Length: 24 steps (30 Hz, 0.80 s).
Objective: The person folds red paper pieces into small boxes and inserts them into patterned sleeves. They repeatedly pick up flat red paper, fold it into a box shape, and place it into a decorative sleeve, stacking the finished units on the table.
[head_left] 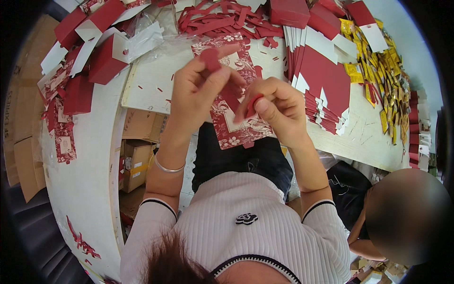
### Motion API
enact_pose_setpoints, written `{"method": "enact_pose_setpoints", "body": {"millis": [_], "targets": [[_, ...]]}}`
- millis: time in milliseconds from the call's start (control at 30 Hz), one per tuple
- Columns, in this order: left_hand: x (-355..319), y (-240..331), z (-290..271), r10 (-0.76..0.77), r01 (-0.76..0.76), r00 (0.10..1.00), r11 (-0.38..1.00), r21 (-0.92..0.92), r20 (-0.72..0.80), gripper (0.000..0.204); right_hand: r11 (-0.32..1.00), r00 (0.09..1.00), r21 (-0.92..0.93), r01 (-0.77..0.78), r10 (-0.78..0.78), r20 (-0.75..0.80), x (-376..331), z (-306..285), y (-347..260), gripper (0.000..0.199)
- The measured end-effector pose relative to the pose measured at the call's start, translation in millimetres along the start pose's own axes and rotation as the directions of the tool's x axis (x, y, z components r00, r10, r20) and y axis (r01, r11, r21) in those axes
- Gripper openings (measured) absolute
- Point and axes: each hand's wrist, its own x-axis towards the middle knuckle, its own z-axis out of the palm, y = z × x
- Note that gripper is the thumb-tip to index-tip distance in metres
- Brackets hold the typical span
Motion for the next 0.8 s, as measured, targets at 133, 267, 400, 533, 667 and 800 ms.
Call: {"method": "enact_pose_setpoints", "body": {"millis": [133, 267, 400, 533, 667, 800], "targets": [[1, -2, 2, 0.218, -0.171, 0.974, 0.893, 0.417, -0.068, 0.023, 0.985, 0.986, 0.106, -0.138, 0.146, -0.074, -5, -2, -3, 0.011], [-4, 1, 9, 0.256, -0.214, 0.967, 0.806, 0.552, 0.001, 0.021, 0.993, 0.971, 0.027, -0.112, 0.115, -0.211, 5, 1, -6, 0.013], [-8, 4, 15, 0.153, -0.147, 0.988, 0.970, 0.194, -0.015, 0.022, 0.920, 0.963, -0.386, 0.072, -0.165, -0.212, 11, 11, 4, 0.010], [-13, 3, 18, 0.212, -0.198, 0.967, 0.974, 0.110, -0.142, 0.025, 0.928, 0.935, -0.366, 0.069, -0.188, -0.300, 12, 15, 1, 0.009], [-17, -1, 18, 0.314, -0.257, 0.943, 0.894, 0.366, -0.105, 0.027, 0.897, 0.927, -0.438, 0.064, -0.216, -0.307, 14, 14, 2, 0.007], [-18, -8, 21, 0.431, -0.378, 0.902, 0.742, 0.554, 0.038, 0.027, 0.825, 0.912, -0.558, 0.090, -0.293, -0.286, 13, 14, 4, 0.009]]}}
